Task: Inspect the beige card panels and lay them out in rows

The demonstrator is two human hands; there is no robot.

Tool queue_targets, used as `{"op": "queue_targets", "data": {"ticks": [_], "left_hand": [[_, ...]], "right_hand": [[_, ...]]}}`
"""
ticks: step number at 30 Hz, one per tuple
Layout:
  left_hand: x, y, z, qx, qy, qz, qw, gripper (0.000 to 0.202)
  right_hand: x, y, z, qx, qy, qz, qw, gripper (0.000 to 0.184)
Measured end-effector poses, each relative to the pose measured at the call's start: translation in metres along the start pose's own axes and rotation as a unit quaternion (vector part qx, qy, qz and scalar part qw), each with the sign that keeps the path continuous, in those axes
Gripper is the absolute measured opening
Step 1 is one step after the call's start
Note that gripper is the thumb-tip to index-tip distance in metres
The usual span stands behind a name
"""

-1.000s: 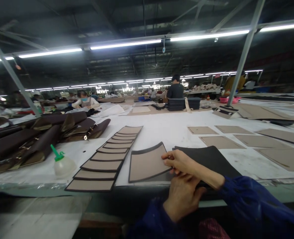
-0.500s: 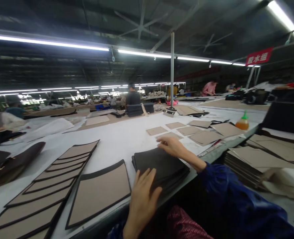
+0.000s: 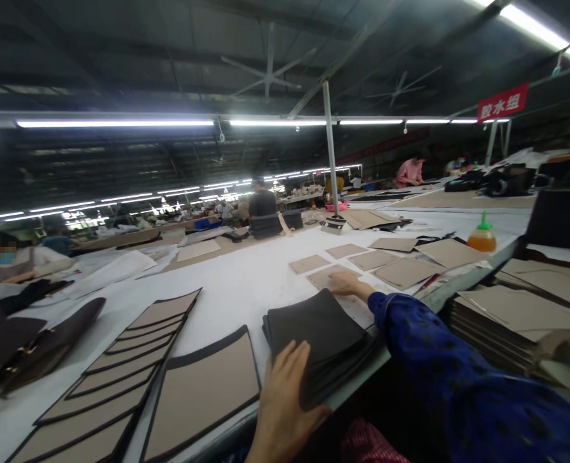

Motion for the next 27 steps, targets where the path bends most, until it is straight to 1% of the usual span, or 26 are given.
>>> {"op": "queue_targets", "data": {"ticks": [3,9,12,16,17,19,20,21,22,23,25,26,27], "left_hand": [[-0.001,-0.001,-0.004,-0.001,-0.001,0.006,1.000,0.082],[-0.003,-0.006,-0.025,-0.020,-0.029,0.063,0.997,0.067],[-0.004,-0.008,-0.029,-0.009,-0.040,0.074,0.996,0.068],[0.000,-0.007,-0.024,0.004,-0.051,0.067,0.996,0.069],[0.001,-0.006,-0.022,0.003,-0.051,0.073,0.996,0.073],[0.004,-0.001,-0.019,0.010,-0.043,0.097,0.994,0.089],[0.004,0.003,-0.018,0.025,-0.033,0.110,0.993,0.093],[0.004,0.008,-0.017,0.054,-0.015,0.120,0.991,0.091],[0.002,0.014,-0.017,0.093,0.010,0.127,0.988,0.082],[0.000,0.021,-0.018,0.137,0.038,0.129,0.981,0.068],[-0.006,0.031,-0.024,0.213,0.092,0.134,0.963,0.044],[-0.008,0.034,-0.028,0.239,0.112,0.140,0.954,0.039],[-0.011,0.036,-0.035,0.252,0.125,0.149,0.948,0.035]], "right_hand": [[-0.003,-0.004,-0.007,0.005,0.005,0.020,1.000,0.056],[-0.004,0.000,0.003,0.013,0.043,0.044,0.998,0.038],[-0.006,0.004,0.004,0.016,0.044,0.048,0.998,0.031],[-0.012,0.005,0.001,0.028,0.028,0.050,0.998,0.034],[-0.015,0.006,0.002,0.033,0.026,0.048,0.998,0.037],[-0.019,0.007,0.008,0.045,0.023,0.041,0.998,0.042],[-0.021,0.008,0.011,0.052,0.022,0.037,0.998,0.044],[-0.023,0.010,0.015,0.060,0.021,0.032,0.997,0.045],[-0.024,0.010,0.017,0.065,0.017,0.027,0.997,0.046],[-0.025,0.011,0.019,0.069,0.010,0.023,0.997,0.046],[-0.025,0.011,0.020,0.069,-0.011,0.014,0.997,0.046],[-0.024,0.011,0.019,0.067,-0.023,0.011,0.997,0.045],[-0.023,0.011,0.018,0.067,-0.034,0.007,0.997,0.044]]}}
Point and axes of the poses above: each hand's wrist, its own z-axis away from the middle knuckle, its own y-axis out of the back of the hand, x = y × z, the point moved 3 cm from there along -z, towards the middle knuckle, and after that the axes turned 8 degrees about x, right-handed, at the moved point
